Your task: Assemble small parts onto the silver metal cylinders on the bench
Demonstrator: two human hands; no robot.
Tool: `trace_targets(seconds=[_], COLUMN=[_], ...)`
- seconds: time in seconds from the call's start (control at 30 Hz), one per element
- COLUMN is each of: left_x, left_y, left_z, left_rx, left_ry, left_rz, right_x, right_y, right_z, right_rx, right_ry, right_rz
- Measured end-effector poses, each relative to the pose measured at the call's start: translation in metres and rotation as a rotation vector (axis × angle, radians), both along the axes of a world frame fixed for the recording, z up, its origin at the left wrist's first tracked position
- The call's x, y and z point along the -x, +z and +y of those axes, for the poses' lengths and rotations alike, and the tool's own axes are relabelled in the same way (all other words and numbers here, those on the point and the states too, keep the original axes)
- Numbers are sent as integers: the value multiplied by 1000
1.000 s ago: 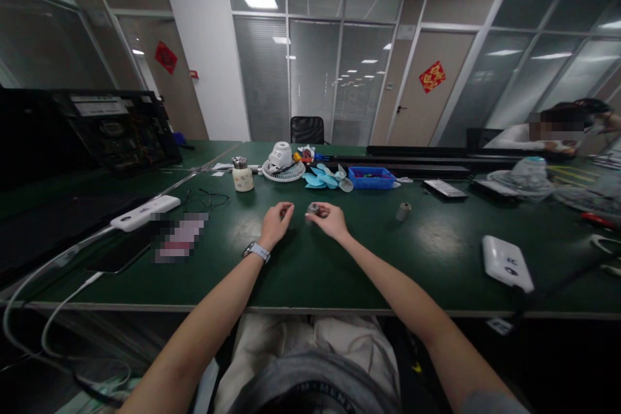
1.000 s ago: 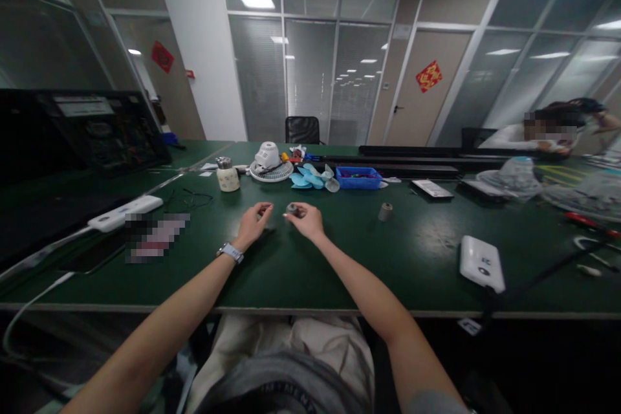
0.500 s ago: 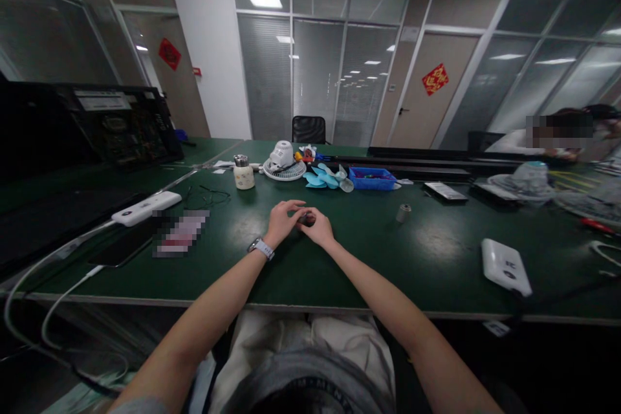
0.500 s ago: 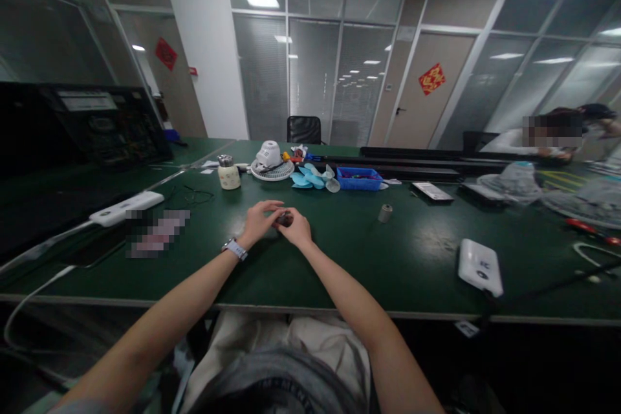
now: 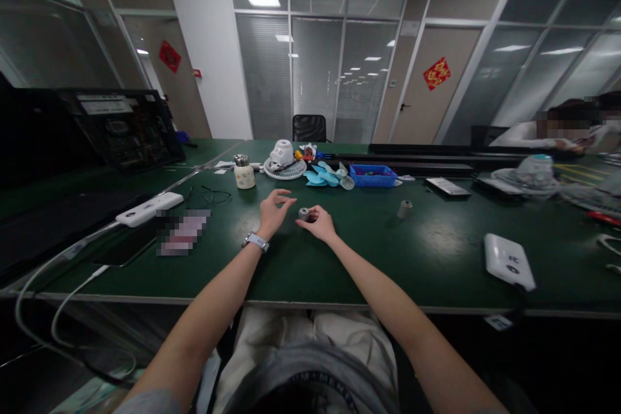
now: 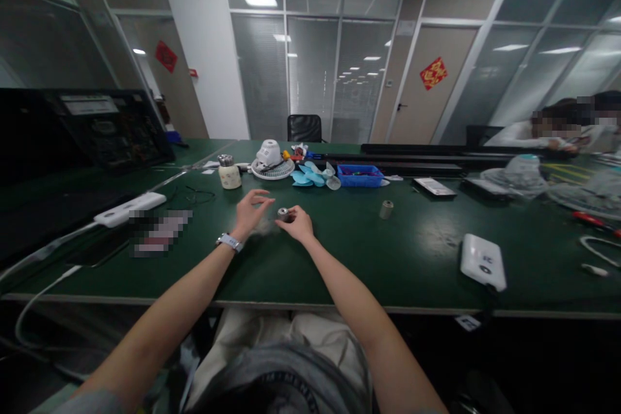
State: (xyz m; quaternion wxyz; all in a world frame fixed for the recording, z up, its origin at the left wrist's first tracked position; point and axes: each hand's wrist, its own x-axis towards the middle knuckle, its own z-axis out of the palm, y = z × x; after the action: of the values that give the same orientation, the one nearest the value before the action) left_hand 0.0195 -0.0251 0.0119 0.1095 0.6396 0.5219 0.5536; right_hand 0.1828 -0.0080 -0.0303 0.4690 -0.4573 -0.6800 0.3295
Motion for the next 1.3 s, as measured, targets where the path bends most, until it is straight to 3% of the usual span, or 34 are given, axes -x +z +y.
trace_targets(seconds=[0.13,0.4,0.53,0.63,0.83,1.1,1.3], left_x=[19,19,19,19,16,15,16], left_y=[-8,-28,-30,-30,-29,-28,-30], left_z=[7,15,16,16,17,14,14], left_rx=[126,301,252,222,202,191,187], left_ry=[15,-169,-124,-59,4,32,9], left_rz=[22,238,222,202,156,158,155], right_x=[-14,-33,-30,-30,-33,-39,-38], right_y=[7,9,5,6,20,43,47], right_z=[-3,-8,-3,0,1,-13,-18], right_rx=[34,41,56,103,369,884,954], right_ry=[-38,-62,-161,-151,-32,21,24], right_rz=[-13,-47,-111,-64,302,765,809])
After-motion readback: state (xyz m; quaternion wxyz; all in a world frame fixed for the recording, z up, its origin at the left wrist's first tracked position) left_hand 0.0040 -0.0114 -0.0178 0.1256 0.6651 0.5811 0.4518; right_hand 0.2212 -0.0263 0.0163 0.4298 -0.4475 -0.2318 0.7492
